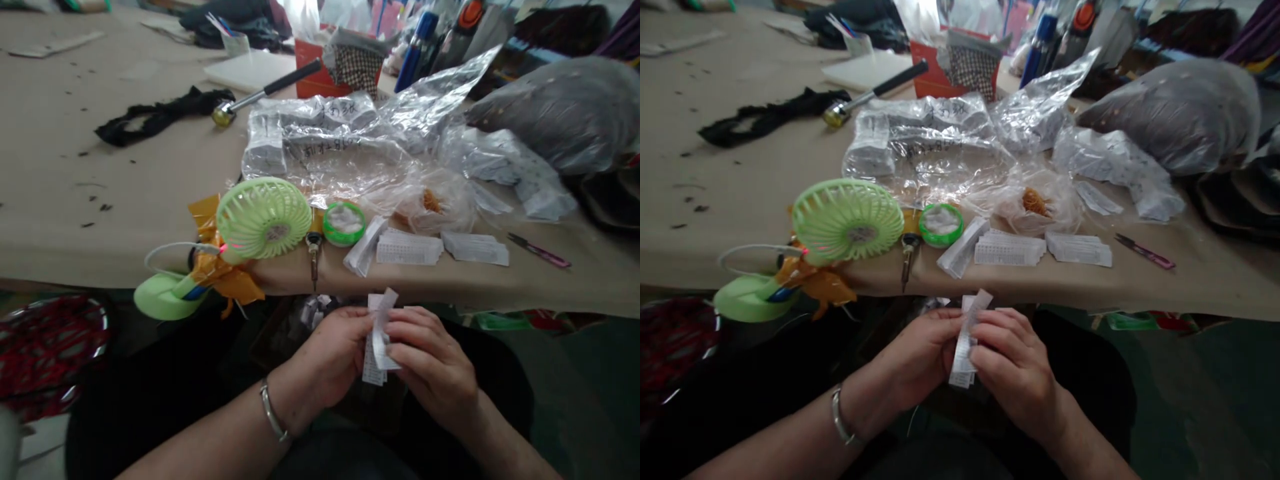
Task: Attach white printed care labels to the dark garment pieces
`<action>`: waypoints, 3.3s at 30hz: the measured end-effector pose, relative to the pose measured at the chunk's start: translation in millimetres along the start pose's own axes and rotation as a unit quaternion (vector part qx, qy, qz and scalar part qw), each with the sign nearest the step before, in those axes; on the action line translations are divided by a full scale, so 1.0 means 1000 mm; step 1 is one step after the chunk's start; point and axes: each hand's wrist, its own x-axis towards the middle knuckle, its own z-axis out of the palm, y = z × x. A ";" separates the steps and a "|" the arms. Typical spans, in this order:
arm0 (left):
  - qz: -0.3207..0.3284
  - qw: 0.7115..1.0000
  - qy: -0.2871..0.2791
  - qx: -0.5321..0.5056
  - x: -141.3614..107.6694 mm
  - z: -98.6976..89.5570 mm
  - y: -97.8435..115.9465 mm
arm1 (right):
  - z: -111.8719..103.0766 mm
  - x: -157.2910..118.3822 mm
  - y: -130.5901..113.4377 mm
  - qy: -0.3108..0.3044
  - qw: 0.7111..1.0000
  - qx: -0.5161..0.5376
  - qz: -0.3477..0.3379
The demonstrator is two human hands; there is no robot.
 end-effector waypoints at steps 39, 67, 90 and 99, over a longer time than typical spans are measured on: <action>-0.092 0.990 -0.082 0.067 -0.021 -0.020 -0.011 | 0.028 0.008 0.027 -0.152 0.623 0.652 0.404; -0.031 0.998 -0.008 0.054 -0.023 -0.028 -0.007 | 0.021 0.018 -0.004 -0.092 0.963 0.108 0.228; 0.040 0.993 0.038 0.107 -0.030 -0.034 -0.004 | 0.048 0.038 -0.005 -0.030 0.814 0.355 0.458; 0.268 0.897 0.158 0.313 -0.042 -0.046 0.012 | 0.056 0.068 -0.018 -0.063 0.866 0.320 0.378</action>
